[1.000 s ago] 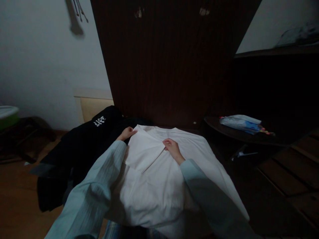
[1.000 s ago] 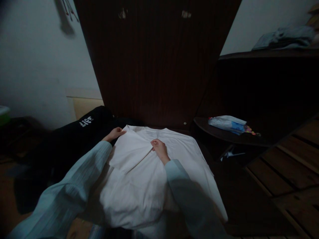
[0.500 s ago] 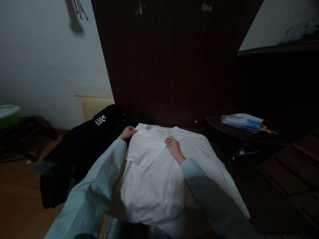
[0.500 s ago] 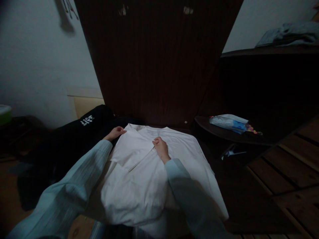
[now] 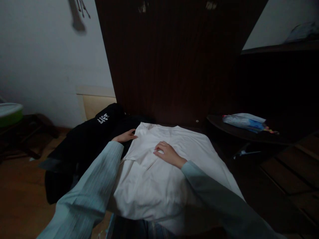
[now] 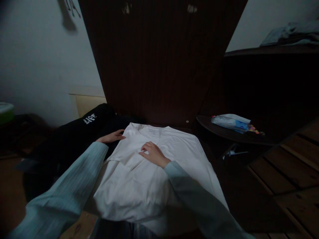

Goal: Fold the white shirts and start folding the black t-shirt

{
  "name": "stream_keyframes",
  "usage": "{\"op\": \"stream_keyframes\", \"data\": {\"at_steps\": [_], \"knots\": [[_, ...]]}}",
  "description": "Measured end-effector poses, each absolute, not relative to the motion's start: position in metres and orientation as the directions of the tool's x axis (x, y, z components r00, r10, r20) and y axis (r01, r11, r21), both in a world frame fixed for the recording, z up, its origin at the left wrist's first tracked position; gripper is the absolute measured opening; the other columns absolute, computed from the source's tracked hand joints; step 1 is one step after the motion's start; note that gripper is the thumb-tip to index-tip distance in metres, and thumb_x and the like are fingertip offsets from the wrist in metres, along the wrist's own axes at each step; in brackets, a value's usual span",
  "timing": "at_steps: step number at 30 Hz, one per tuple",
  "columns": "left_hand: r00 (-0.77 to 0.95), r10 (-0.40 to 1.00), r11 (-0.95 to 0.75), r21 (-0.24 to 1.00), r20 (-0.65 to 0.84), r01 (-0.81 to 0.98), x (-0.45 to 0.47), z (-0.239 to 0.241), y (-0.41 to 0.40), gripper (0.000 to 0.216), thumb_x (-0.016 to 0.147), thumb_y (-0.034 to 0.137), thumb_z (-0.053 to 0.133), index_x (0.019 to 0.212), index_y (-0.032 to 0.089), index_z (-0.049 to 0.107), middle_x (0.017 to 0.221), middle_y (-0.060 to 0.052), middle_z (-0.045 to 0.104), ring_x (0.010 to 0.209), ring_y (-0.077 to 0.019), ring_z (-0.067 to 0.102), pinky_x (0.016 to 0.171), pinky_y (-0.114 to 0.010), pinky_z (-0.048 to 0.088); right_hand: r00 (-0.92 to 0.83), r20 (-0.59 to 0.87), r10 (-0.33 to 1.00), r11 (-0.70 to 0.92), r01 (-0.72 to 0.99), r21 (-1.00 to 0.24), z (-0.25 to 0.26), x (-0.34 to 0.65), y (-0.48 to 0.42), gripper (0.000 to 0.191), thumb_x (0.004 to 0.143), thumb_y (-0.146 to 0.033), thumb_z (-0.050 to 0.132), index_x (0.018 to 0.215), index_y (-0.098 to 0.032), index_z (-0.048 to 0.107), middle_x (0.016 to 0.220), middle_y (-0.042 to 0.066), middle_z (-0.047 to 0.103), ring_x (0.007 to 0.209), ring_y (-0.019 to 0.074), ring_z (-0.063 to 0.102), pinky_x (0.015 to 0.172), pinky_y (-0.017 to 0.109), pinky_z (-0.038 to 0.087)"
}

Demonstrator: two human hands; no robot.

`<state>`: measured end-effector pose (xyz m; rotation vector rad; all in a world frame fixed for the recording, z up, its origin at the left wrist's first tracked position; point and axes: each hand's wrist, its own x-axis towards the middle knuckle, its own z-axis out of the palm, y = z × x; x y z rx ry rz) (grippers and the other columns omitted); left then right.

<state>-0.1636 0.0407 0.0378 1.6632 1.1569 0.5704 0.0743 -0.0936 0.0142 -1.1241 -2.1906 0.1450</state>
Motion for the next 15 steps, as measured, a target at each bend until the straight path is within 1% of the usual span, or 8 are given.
{"op": "stream_keyframes", "data": {"at_steps": [3,6,9,12,15], "knots": [[0.407,0.912,-0.140,0.902,-0.043,0.408,-0.163,0.026,0.043,0.058,0.055,0.036,0.069,0.106,0.015,0.051,0.064,0.002,0.059,0.063,-0.0154,0.056,0.060,-0.025,0.042,-0.521,0.504,0.689,0.716,0.596,-0.363,0.015,0.060,-0.114,0.022,0.076,-0.038,0.059,0.083,-0.017,0.056,0.081,0.004,0.058,0.082,0.0161,0.052,0.073,0.028,0.044],[0.356,0.932,-0.216,0.886,0.062,0.411,-0.162,0.017,0.045,0.056,0.058,0.039,0.065,0.106,0.015,0.051,0.059,0.005,0.051,0.059,-0.0134,0.052,0.057,-0.024,0.040,-0.600,0.504,0.622,0.774,0.568,-0.279,0.009,0.051,-0.128,0.029,0.074,-0.042,0.060,0.089,-0.017,0.057,0.084,0.006,0.058,0.082,0.0175,0.051,0.072,0.029,0.044],[0.336,0.938,-0.229,0.886,0.089,0.404,-0.162,0.014,0.046,0.054,0.060,0.039,0.063,0.107,0.015,0.051,0.057,0.006,0.046,0.055,-0.0117,0.048,0.054,-0.023,0.037,-0.640,0.498,0.585,0.797,0.569,-0.204,0.003,0.050,-0.132,0.022,0.078,-0.035,0.056,0.092,-0.019,0.058,0.087,0.006,0.057,0.082,0.0168,0.051,0.071,0.028,0.044],[0.317,0.943,-0.233,0.886,0.105,0.401,-0.162,0.015,0.046,0.050,0.061,0.036,0.061,0.105,0.014,0.052,0.058,0.006,0.045,0.055,-0.0110,0.047,0.053,-0.022,0.037,-0.656,0.522,0.545,0.808,0.578,-0.116,0.002,0.050,-0.130,0.011,0.083,-0.023,0.049,0.087,-0.020,0.059,0.085,0.006,0.058,0.080,0.0158,0.051,0.069,0.026,0.044],[0.308,0.944,-0.240,0.882,0.115,0.405,-0.161,0.016,0.046,0.048,0.061,0.035,0.061,0.104,0.015,0.052,0.057,0.006,0.045,0.055,-0.0110,0.046,0.053,-0.022,0.036,-0.649,0.543,0.533,0.807,0.582,-0.097,0.002,0.050,-0.129,0.014,0.083,-0.017,0.045,0.082,-0.020,0.059,0.083,0.006,0.058,0.079,0.0158,0.051,0.068,0.026,0.043]]}}
